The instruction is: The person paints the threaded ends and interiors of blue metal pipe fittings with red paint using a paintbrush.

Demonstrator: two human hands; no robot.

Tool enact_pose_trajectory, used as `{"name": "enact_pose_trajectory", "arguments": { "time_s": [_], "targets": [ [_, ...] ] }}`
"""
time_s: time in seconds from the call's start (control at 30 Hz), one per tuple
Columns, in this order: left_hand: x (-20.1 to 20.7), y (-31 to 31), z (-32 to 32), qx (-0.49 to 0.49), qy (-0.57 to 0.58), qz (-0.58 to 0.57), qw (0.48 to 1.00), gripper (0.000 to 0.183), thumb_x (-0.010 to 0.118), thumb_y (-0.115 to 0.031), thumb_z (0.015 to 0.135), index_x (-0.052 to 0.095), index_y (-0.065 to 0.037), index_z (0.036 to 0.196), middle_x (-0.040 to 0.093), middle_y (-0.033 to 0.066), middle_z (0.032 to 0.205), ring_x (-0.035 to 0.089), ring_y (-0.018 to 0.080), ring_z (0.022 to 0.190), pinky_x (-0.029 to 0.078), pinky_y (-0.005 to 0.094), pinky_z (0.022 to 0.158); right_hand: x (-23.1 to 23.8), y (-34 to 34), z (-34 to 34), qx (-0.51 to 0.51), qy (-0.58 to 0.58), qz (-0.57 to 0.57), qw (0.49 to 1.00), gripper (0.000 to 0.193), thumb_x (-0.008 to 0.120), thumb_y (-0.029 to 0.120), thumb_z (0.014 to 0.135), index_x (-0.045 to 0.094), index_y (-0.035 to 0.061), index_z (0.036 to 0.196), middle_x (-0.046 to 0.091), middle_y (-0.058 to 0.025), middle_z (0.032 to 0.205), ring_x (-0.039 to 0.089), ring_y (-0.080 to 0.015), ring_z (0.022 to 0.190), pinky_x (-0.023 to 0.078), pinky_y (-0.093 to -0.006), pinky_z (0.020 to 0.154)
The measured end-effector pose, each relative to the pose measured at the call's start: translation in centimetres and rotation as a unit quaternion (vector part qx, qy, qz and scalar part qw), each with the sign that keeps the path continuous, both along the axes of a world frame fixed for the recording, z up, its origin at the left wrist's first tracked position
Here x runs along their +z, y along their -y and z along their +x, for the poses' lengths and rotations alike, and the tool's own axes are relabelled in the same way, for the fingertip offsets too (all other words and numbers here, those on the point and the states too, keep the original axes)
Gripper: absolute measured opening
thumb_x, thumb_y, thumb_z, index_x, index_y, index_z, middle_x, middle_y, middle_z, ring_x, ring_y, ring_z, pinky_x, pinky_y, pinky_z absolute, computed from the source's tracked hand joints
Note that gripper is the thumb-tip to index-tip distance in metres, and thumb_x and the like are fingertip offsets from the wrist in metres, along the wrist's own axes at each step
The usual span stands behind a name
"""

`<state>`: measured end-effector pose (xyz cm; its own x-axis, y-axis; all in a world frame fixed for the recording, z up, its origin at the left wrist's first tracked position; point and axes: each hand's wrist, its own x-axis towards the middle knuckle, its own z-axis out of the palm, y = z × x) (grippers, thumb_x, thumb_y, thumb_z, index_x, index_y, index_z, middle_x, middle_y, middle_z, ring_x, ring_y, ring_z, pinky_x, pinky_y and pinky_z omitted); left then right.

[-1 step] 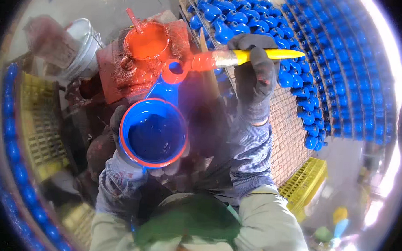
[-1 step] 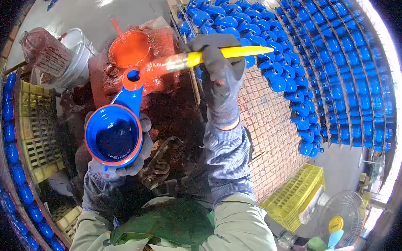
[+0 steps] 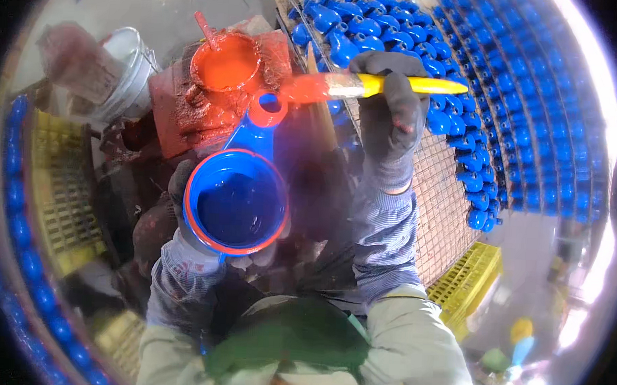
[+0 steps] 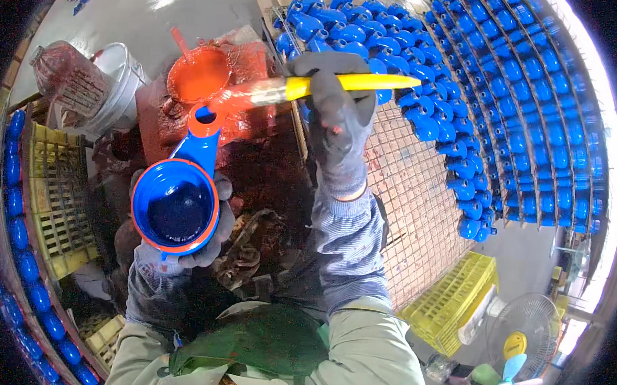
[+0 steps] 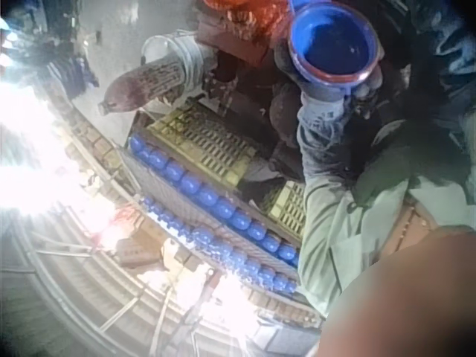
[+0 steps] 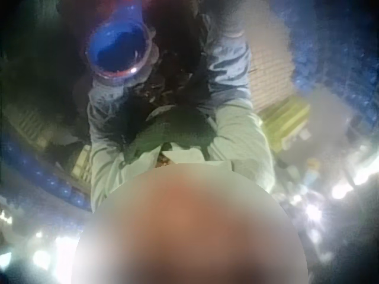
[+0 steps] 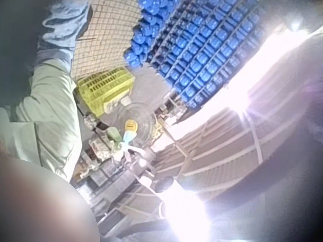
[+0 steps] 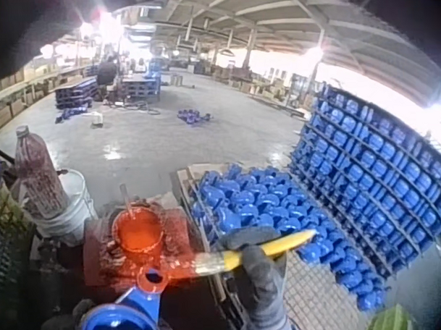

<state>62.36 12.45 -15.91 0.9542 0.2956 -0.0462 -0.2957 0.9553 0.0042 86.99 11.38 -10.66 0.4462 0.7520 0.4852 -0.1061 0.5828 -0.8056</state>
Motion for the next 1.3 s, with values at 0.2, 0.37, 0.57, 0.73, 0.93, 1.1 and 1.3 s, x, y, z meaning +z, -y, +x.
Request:
{"name": "enact_pose_trajectory", "arguments": {
  "time_s": [0.2,0.37,0.57,0.73,0.93,1.1,1.3],
  "targets": [
    [-1.3,-0.3,-0.1,-0.031,0.036,0.014,0.999,0.088,0.057,-0.056,0.082,0.024,0.001,0.140,0.046,0.0383,0.115,0.062,0.0472,0.069,0.054,0.0475,0.048,-0.6,-0.3,0.5,0.022,0.078,0.053,0.995,0.016,0.052,0.004,0.078,0.060,-0.0009,0.091,0.063,-0.0143,0.091,0.060,-0.0206,0.084,0.050,-0.0324,0.075],
    [-0.4,-0.5,0.3,0.101,0.003,0.073,0.992,0.084,0.069,-0.043,0.080,0.027,-0.003,0.141,0.042,0.0291,0.131,0.051,0.0493,0.110,0.056,0.0514,0.071,-0.2,0.4,1.4,-0.064,-0.009,-0.043,0.997,0.053,0.063,0.046,0.085,0.058,-0.0023,0.104,0.059,-0.0145,0.096,0.060,-0.0237,0.081,0.052,-0.0371,0.072],
    [-0.1,-0.8,0.7,0.431,-0.399,0.647,0.486,0.067,0.078,-0.014,0.074,0.045,-0.012,0.132,0.046,0.0111,0.126,0.049,0.0256,0.116,0.042,0.0391,0.098,2.8,3.4,-1.3,-0.181,0.043,-0.109,0.976,0.052,0.055,0.044,0.090,0.061,-0.0066,0.100,0.062,-0.0081,0.069,0.056,-0.0129,0.053,0.045,-0.0250,0.049],
    [0.3,-2.8,-0.4,0.479,-0.385,0.749,0.246,0.064,0.083,-0.020,0.061,0.061,-0.017,0.121,0.041,0.0145,0.135,0.041,0.0332,0.124,0.036,0.0446,0.102,3.8,6.3,-4.1,-0.215,-0.013,-0.070,0.974,0.041,0.054,0.035,0.091,0.063,-0.0038,0.097,0.065,-0.0114,0.074,0.055,-0.0146,0.049,0.045,-0.0242,0.047],
    [1.2,-3.9,-1.7,0.527,-0.256,0.808,0.061,0.049,0.078,-0.023,0.064,0.068,-0.024,0.112,0.046,0.0098,0.132,0.046,0.0362,0.118,0.038,0.0487,0.099,5.0,8.2,-6.5,-0.104,0.049,-0.097,0.989,0.014,0.063,0.003,0.081,0.064,-0.0039,0.093,0.065,-0.0097,0.077,0.059,-0.0115,0.059,0.048,-0.0210,0.054],
    [1.7,-1.9,-2.3,0.476,-0.353,0.788,0.168,0.044,0.075,-0.019,0.068,0.068,-0.024,0.111,0.048,0.0106,0.128,0.047,0.0353,0.117,0.039,0.0489,0.098,4.2,9.0,-6.9,-0.140,0.146,-0.095,0.975,0.011,0.065,0.007,0.081,0.066,-0.0022,0.088,0.065,-0.0063,0.076,0.059,-0.0114,0.066,0.047,-0.0228,0.059],
    [1.0,-0.5,-0.3,0.485,-0.423,0.700,0.307,0.062,0.079,-0.008,0.068,0.054,-0.018,0.124,0.050,0.0108,0.125,0.048,0.0297,0.118,0.043,0.0416,0.097,0.1,8.4,-7.4,-0.308,0.297,-0.070,0.901,0.011,0.062,0.008,0.083,0.068,0.0003,0.087,0.068,-0.0083,0.080,0.059,-0.0146,0.063,0.047,-0.0280,0.059]
  ]
}}
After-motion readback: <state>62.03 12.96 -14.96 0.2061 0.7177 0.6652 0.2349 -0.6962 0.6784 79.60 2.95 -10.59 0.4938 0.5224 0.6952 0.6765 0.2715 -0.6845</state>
